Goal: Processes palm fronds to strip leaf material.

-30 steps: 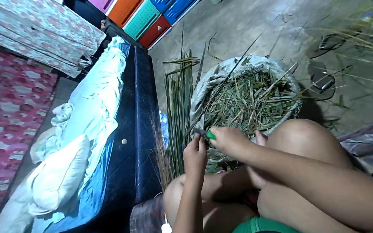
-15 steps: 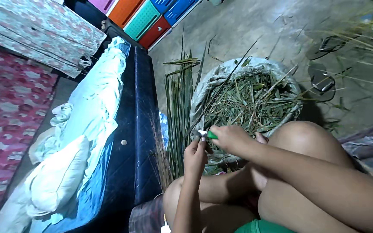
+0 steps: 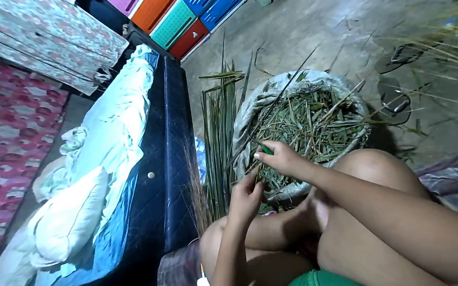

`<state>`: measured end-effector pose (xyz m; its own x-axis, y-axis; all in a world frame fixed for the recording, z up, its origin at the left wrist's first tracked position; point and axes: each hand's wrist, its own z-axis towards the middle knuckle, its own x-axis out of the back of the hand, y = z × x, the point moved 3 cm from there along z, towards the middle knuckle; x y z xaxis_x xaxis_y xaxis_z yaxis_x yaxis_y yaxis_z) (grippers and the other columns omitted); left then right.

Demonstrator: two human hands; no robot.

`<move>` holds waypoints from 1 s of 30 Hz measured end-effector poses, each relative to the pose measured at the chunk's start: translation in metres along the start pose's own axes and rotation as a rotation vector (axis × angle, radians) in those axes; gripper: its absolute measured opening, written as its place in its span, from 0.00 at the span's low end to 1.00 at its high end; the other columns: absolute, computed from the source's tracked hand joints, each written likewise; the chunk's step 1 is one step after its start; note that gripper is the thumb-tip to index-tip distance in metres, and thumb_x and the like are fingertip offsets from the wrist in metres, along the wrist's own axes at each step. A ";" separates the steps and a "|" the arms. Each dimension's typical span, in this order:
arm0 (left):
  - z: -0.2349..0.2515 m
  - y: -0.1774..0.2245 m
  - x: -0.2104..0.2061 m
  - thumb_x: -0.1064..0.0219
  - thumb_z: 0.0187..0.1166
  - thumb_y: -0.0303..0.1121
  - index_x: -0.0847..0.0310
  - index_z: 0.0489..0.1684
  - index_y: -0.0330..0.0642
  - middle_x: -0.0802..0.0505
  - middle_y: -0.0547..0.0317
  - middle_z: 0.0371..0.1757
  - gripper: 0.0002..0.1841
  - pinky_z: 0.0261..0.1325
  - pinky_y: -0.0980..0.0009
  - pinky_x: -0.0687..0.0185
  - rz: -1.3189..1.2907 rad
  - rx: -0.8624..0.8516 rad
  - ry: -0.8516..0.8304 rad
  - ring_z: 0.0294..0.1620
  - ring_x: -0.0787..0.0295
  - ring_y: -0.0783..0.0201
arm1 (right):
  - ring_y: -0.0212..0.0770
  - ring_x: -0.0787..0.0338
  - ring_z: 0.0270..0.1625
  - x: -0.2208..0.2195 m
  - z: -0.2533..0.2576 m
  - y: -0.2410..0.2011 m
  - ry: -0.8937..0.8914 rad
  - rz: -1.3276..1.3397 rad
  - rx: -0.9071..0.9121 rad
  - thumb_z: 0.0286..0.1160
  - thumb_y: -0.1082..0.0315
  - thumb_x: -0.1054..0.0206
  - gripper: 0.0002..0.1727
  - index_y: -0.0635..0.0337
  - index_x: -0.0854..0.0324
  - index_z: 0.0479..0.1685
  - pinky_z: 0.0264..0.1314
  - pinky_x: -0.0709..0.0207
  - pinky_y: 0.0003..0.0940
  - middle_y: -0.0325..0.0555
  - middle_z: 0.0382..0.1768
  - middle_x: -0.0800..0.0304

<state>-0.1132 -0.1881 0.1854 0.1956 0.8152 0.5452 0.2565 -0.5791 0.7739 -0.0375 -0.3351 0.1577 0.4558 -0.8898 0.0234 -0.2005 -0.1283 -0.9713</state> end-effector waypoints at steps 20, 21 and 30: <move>-0.007 0.013 0.017 0.49 0.91 0.31 0.21 0.77 0.40 0.07 0.53 0.36 0.21 0.47 0.61 0.15 0.299 0.087 0.182 0.35 0.11 0.63 | 0.62 0.10 0.52 -0.026 -0.026 -0.013 -0.219 -0.489 -0.001 0.87 0.56 0.40 0.19 0.64 0.18 0.58 0.55 0.22 0.65 0.63 0.46 0.11; -0.003 0.016 0.014 0.49 0.91 0.31 0.23 0.80 0.42 0.07 0.51 0.38 0.22 0.47 0.58 0.17 0.291 0.117 0.154 0.36 0.12 0.60 | 0.63 0.10 0.54 -0.029 -0.029 -0.015 -0.237 -0.576 -0.021 0.87 0.57 0.41 0.19 0.63 0.19 0.59 0.55 0.22 0.65 0.63 0.47 0.10; 0.009 -0.009 -0.011 0.54 0.96 0.37 0.38 0.92 0.51 0.07 0.47 0.41 0.26 0.45 0.55 0.14 0.217 0.131 0.057 0.33 0.11 0.54 | 0.65 0.10 0.64 0.005 -0.003 -0.014 0.146 -0.954 -0.233 0.91 0.58 0.43 0.20 0.64 0.22 0.69 0.62 0.20 0.65 0.64 0.60 0.10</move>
<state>-0.1094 -0.1917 0.1695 0.2069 0.6690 0.7139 0.3351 -0.7340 0.5907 -0.0350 -0.3387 0.1722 0.4072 -0.4124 0.8149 0.0221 -0.8876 -0.4602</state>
